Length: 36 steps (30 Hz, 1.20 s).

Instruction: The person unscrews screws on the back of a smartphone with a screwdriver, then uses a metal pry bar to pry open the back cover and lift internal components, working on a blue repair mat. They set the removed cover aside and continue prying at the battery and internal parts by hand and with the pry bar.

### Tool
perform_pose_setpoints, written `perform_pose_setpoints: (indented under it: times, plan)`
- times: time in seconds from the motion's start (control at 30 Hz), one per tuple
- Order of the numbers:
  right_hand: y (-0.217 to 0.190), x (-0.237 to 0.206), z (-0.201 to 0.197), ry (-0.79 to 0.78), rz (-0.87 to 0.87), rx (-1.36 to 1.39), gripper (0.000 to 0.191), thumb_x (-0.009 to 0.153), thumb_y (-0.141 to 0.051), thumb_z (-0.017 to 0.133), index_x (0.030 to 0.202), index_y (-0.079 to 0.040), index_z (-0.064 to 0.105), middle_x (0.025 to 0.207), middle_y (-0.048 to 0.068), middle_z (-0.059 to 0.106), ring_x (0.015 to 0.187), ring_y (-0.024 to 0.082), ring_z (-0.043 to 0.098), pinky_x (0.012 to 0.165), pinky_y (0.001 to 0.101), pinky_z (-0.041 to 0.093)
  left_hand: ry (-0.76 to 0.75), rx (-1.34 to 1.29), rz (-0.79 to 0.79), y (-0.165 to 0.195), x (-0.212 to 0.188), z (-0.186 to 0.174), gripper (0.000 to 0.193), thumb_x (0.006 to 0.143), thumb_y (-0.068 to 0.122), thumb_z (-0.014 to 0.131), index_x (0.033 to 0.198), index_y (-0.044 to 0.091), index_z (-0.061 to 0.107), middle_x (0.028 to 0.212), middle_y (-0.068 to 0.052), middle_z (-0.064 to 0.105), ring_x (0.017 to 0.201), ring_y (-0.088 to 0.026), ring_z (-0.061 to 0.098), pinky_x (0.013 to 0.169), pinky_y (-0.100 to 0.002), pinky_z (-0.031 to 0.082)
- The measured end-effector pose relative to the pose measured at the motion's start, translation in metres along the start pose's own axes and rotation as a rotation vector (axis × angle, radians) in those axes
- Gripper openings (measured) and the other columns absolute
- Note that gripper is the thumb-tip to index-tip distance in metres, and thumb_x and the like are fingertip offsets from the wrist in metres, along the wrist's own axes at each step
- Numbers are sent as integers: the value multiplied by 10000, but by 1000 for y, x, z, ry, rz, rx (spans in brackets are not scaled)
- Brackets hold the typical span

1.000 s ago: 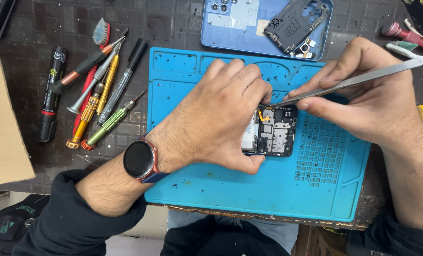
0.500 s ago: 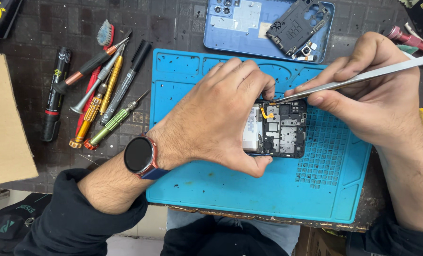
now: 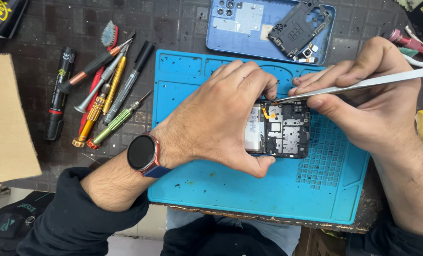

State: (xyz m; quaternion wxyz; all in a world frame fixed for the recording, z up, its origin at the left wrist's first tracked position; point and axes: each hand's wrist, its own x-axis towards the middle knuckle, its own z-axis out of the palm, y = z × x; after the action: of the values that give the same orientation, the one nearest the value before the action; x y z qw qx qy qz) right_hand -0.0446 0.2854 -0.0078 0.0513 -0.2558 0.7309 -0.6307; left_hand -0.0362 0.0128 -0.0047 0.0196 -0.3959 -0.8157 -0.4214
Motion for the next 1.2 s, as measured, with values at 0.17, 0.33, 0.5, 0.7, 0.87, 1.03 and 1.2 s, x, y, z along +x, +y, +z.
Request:
perform_pose_setpoints:
  times: [0.17, 0.33, 0.5, 0.7, 0.87, 1.03, 1.2]
  plan:
    - [3, -1, 0, 13, 23, 74, 334, 991, 81, 684, 1068, -96, 411, 938, 206, 694, 1045, 292, 748, 1046, 486, 644, 2, -15, -1, 0, 1, -1, 772, 651, 474, 900, 1131, -4, 529, 1084, -132, 561, 1046, -334, 565, 974, -429, 481]
    - [8, -3, -1, 21, 54, 105, 327, 998, 85, 677, 1070, -97, 415, 943, 209, 699, 1044, 290, 750, 1050, 477, 641, -13, -15, -6, -2, 0, -1, 780, 646, 478, 903, 1134, -6, 533, 1085, -131, 564, 1037, -333, 566, 968, -425, 482]
    - [11, -1, 0, 26, 88, 130, 319, 983, 81, 672, 1065, -92, 418, 929, 204, 696, 1025, 285, 753, 1014, 472, 656, -9, -9, 5, -2, 0, -1, 786, 653, 481, 903, 1141, -10, 531, 1091, -137, 559, 1046, -337, 561, 974, -426, 480]
    - [5, -3, 2, -4, -4, 28, 346, 994, 71, 698, 1078, -81, 399, 938, 179, 678, 1025, 265, 747, 1008, 448, 661, -28, 33, 9, -4, 1, 1, 786, 647, 499, 905, 1120, -4, 530, 1070, -140, 553, 1036, -341, 555, 961, -436, 470]
    - [1, 2, 5, 0, -35, -50, 298, 952, 70, 709, 1048, -36, 447, 917, 198, 680, 983, 276, 751, 942, 440, 672, -15, 17, 6, -4, 0, -1, 778, 660, 493, 900, 1126, -6, 528, 1081, -139, 552, 1042, -340, 555, 964, -433, 472]
    - [-4, 8, 4, -48, -146, -167, 226, 887, 45, 749, 968, 20, 538, 939, 215, 683, 976, 316, 748, 893, 436, 662, -11, -2, 14, -5, 0, -1, 786, 671, 498, 903, 1141, -6, 525, 1097, -134, 553, 1058, -338, 564, 981, -435, 474]
    - [-6, 8, 5, -46, -222, -213, 231, 853, 27, 773, 929, 30, 555, 947, 226, 687, 976, 333, 747, 864, 441, 668, -18, -20, 12, -6, 0, -2, 788, 668, 494, 900, 1145, -7, 521, 1109, -136, 555, 1064, -336, 574, 981, -433, 478]
